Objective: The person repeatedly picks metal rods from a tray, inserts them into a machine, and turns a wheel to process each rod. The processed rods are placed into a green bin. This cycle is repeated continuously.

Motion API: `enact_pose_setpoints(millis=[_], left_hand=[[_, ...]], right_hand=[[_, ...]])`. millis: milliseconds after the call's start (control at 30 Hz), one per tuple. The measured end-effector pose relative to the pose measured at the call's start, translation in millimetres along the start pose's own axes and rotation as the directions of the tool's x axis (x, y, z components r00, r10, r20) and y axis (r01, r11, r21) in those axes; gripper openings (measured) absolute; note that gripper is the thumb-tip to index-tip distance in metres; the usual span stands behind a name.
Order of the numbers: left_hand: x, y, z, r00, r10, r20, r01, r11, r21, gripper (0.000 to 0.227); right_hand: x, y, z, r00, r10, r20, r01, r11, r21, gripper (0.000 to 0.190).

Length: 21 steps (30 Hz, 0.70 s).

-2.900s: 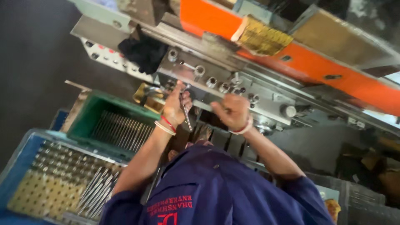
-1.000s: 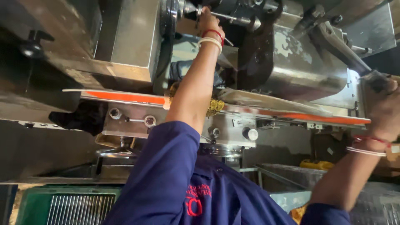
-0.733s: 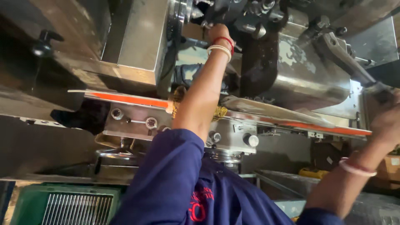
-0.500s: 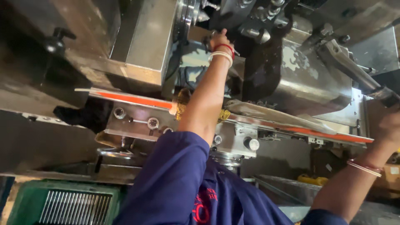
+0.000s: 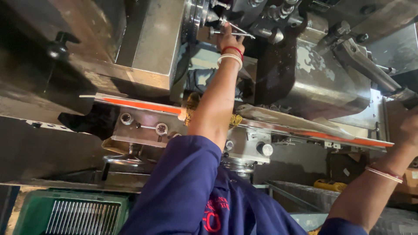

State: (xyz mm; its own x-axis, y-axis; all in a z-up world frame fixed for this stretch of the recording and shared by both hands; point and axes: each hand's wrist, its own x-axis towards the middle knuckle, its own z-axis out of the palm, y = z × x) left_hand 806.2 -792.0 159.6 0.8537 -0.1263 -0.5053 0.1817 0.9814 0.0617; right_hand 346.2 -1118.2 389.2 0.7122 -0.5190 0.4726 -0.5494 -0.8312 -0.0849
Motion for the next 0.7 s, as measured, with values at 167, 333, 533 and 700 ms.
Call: enact_pose_setpoints(millis=[167,333,533,700], left_hand=[[-7,1,1,1.000,-0.011,0.028,0.013,0.998,-0.056,0.028],[-1,1,2,0.997,-0.079,0.022,0.080,0.994,-0.077,0.042],[4,-3,1,0.993,-0.058,0.106,0.068,0.993,-0.098,0.040],[5,-8,-1,0.998,-0.009,0.057,0.015,0.994,-0.105,0.035]], right_hand=[[6,0,3,1.000,-0.007,0.012,0.007,1.000,0.011,0.052],[9,-7,-1,1.000,-0.003,0.016,0.003,1.000,0.006,0.052],[-21,-43,-26,0.998,0.067,-0.014,-0.068,0.993,-0.095,0.053],[-44,-57,-29,0.972,0.224,-0.075,-0.236,0.937,-0.258,0.055]])
